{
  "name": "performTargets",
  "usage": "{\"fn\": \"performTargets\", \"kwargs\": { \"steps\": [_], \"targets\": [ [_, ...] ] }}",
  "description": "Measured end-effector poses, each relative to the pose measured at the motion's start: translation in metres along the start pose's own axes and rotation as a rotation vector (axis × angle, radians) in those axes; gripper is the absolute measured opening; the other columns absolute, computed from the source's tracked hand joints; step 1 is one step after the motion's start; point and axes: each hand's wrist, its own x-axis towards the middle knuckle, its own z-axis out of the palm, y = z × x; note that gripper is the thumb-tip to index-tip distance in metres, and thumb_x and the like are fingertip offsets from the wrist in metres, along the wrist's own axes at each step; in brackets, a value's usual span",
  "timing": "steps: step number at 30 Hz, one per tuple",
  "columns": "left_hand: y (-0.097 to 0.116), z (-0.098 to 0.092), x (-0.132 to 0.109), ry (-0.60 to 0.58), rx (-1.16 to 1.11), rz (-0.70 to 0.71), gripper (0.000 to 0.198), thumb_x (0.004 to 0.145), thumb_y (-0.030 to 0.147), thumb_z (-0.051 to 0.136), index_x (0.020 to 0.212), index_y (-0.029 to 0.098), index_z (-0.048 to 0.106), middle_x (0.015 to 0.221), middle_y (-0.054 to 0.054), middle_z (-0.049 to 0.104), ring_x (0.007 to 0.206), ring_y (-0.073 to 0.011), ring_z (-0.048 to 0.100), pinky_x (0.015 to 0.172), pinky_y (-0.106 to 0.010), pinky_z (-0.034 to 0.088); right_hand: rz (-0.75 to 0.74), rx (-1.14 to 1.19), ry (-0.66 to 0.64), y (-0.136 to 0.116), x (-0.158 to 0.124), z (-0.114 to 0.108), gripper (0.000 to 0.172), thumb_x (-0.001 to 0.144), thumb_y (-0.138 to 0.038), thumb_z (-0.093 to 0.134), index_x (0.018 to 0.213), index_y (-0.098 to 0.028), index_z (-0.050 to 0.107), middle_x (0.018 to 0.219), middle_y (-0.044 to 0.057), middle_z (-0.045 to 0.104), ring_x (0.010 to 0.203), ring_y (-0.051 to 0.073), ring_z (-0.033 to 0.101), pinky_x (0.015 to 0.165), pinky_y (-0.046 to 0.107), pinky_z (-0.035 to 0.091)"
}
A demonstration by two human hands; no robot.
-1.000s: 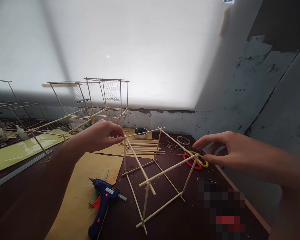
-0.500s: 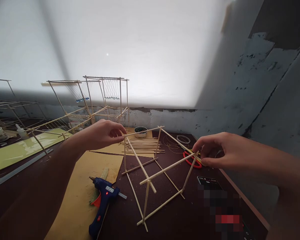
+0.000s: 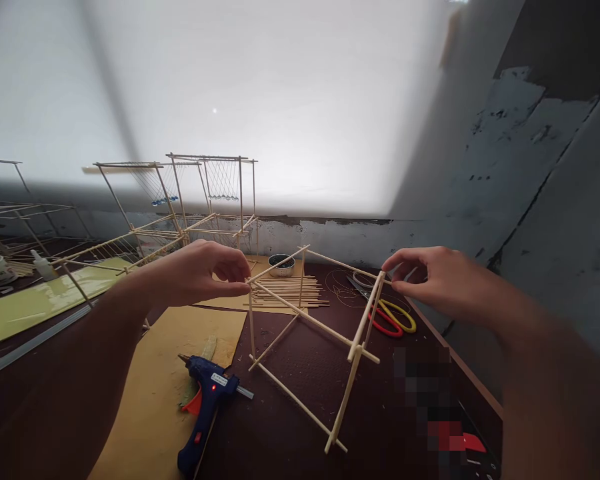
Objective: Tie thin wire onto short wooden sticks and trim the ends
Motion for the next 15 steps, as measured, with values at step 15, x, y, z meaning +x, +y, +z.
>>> {"fn": "performTargets", "kwargs": {
  "steps": [15],
  "targets": [
    [0.003, 0.009, 0.001, -0.067, -0.025, -0.005, 0.033, 0.087, 0.050, 0.059, 0.095, 0.020, 0.067, 0.083, -0.003, 0.074, 0.069, -0.0143, 0.066, 0.056, -0.024, 0.044, -0.046, 0.055, -0.019, -0.007, 0.007, 0.010, 0.027, 0.081, -0.044, 0.065, 0.099, -0.026, 0.073, 0.089, 0.006, 0.076, 0.081, 0.027, 0.069, 0.068, 0.034, 0.049]
  ]
}}
